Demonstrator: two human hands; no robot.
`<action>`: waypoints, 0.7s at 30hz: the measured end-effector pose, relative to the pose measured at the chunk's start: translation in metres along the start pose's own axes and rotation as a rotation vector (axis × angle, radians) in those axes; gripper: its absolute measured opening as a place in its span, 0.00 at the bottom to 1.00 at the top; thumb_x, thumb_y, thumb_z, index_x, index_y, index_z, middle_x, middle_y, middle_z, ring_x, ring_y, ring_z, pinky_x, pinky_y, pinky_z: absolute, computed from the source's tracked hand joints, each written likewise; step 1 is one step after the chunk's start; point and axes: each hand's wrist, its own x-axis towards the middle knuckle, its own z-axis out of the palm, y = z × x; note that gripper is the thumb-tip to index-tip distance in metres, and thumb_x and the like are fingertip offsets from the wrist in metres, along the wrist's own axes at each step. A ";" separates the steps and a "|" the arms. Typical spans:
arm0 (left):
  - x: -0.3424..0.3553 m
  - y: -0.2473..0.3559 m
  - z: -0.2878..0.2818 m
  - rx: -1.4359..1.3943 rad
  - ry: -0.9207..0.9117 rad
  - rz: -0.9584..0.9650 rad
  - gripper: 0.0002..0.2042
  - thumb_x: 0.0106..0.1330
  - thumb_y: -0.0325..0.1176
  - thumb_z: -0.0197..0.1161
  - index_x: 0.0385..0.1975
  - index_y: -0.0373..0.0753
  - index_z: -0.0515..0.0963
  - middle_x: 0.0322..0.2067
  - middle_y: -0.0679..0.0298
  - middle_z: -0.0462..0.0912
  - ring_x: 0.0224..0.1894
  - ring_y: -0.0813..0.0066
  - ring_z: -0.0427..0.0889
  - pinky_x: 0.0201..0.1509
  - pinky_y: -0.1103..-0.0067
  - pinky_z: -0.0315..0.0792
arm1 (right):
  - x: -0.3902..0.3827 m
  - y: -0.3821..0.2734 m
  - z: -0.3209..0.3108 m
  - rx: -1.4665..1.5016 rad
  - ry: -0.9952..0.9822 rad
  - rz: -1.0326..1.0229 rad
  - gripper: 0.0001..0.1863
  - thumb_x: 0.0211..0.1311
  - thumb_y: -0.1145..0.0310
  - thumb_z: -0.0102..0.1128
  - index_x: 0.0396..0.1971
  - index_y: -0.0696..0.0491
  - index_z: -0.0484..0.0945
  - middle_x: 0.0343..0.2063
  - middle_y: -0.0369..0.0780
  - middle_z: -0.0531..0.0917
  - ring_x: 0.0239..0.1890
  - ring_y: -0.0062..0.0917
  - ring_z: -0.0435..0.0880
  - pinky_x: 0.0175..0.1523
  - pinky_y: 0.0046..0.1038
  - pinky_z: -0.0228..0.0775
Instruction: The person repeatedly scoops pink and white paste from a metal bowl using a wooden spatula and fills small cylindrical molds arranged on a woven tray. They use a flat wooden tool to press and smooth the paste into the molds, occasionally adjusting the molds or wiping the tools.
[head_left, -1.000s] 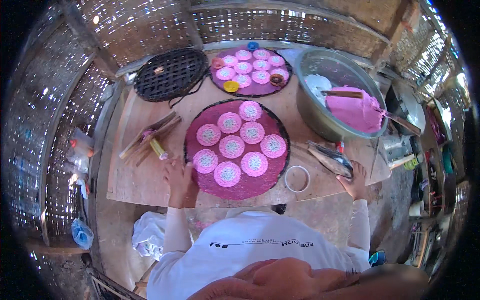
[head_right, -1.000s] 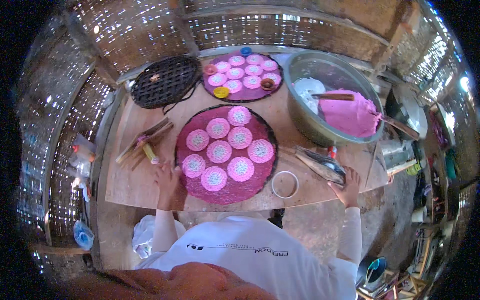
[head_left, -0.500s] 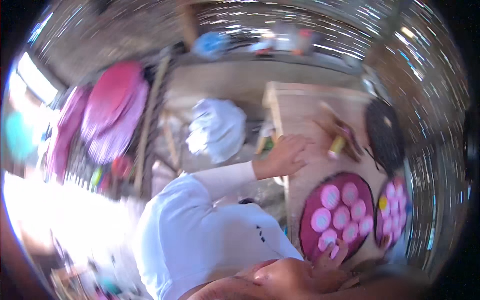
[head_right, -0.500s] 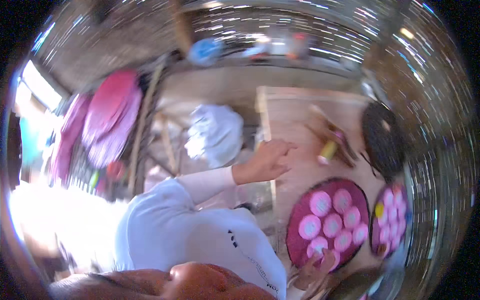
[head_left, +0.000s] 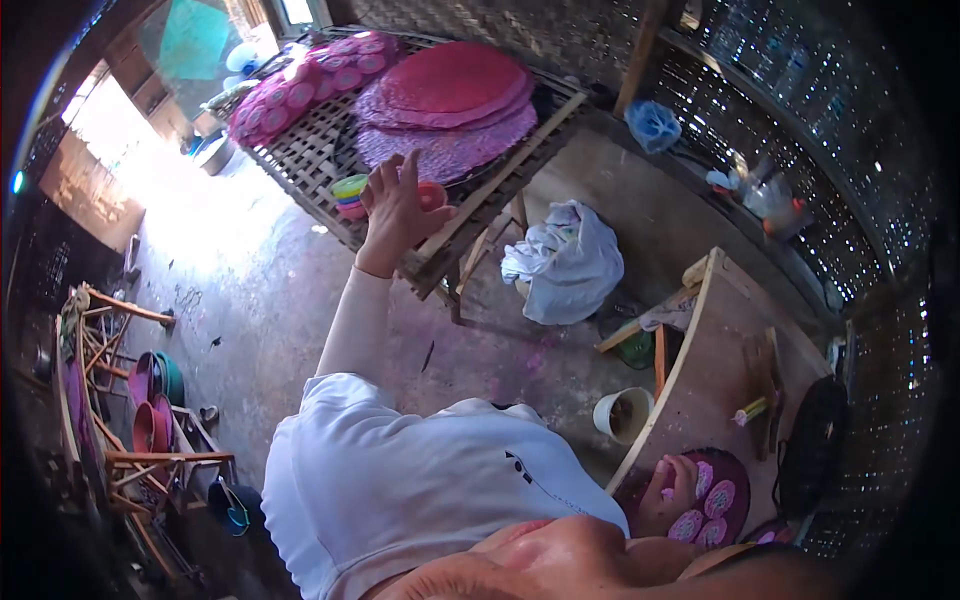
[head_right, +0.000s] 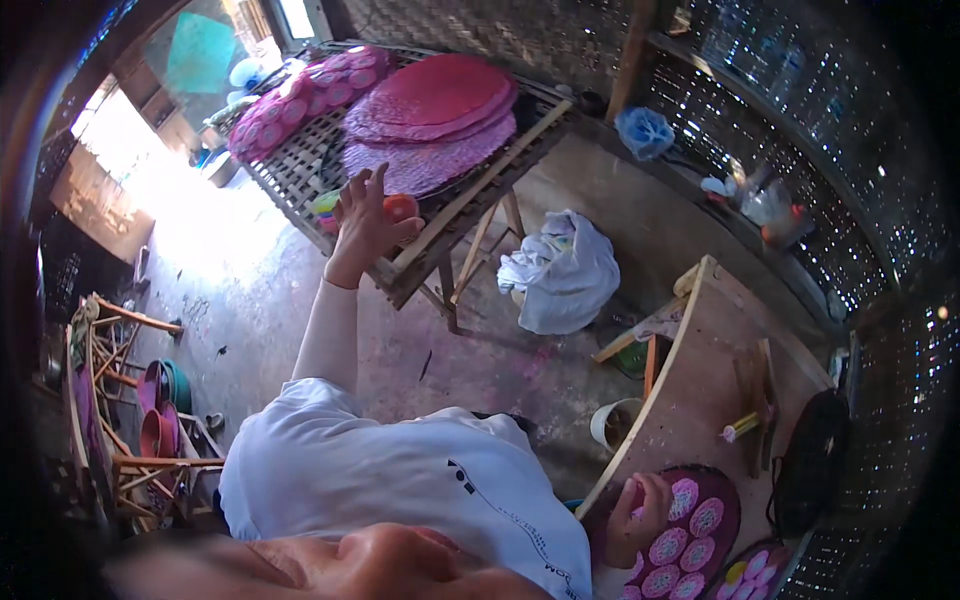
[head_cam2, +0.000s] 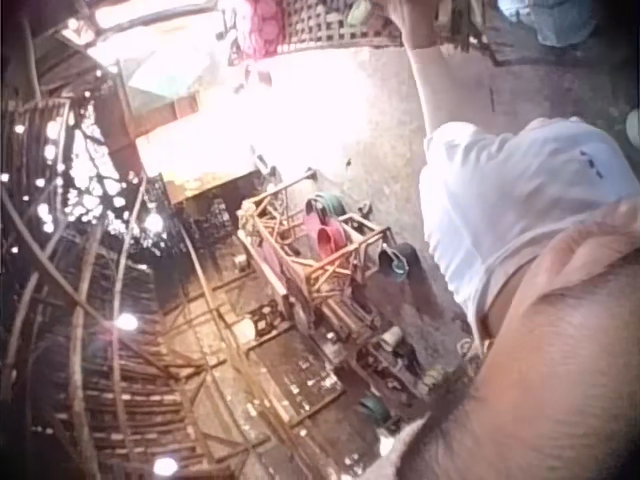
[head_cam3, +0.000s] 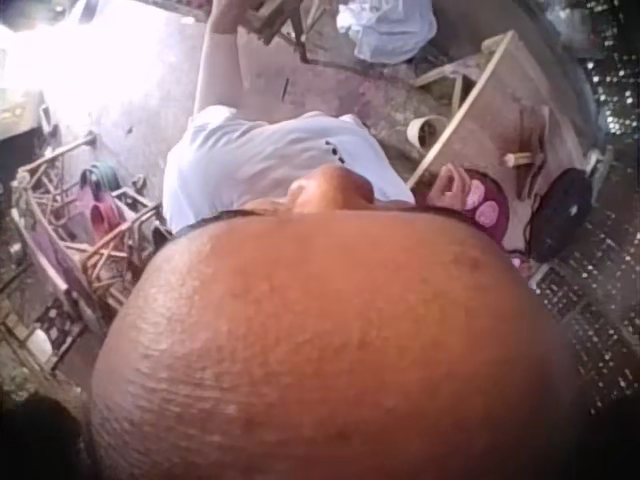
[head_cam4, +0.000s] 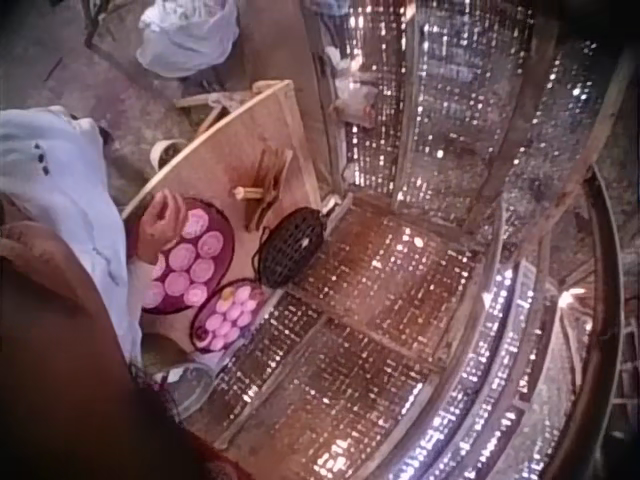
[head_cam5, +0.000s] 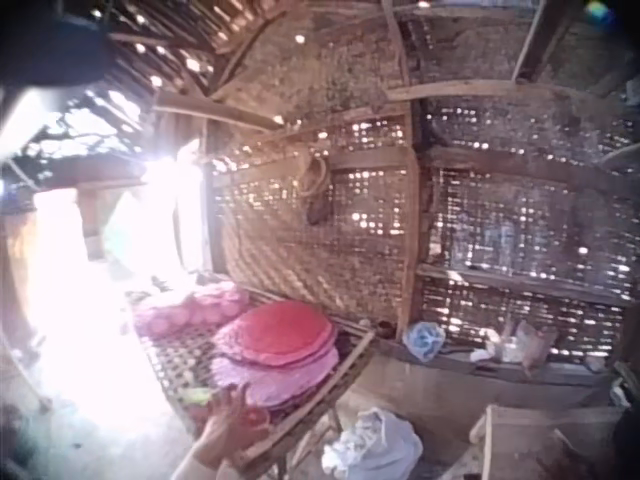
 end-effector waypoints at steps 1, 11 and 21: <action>-0.003 -0.012 -0.001 -0.008 -0.014 -0.023 0.48 0.39 0.52 0.70 0.61 0.42 0.54 0.55 0.52 0.57 0.58 0.51 0.55 0.59 0.59 0.49 | -0.001 -0.003 0.006 0.007 0.000 -0.003 0.05 0.52 0.75 0.57 0.29 0.59 0.76 0.30 0.45 0.76 0.34 0.37 0.75 0.41 0.33 0.67; -0.008 -0.123 0.034 -0.087 0.159 -0.457 0.52 0.35 0.54 0.71 0.61 0.40 0.51 0.51 0.44 0.61 0.55 0.47 0.62 0.57 0.63 0.60 | -0.021 -0.007 0.012 0.049 -0.113 -0.096 0.05 0.50 0.76 0.58 0.27 0.59 0.75 0.27 0.43 0.77 0.31 0.37 0.74 0.37 0.35 0.66; 0.008 -0.021 0.023 -0.490 0.716 -0.204 0.36 0.40 0.34 0.72 0.52 0.37 0.62 0.45 0.52 0.68 0.49 0.59 0.69 0.51 0.69 0.66 | -0.044 -0.013 -0.021 -0.027 0.050 0.038 0.03 0.52 0.76 0.57 0.26 0.59 0.75 0.25 0.44 0.78 0.29 0.36 0.75 0.38 0.33 0.66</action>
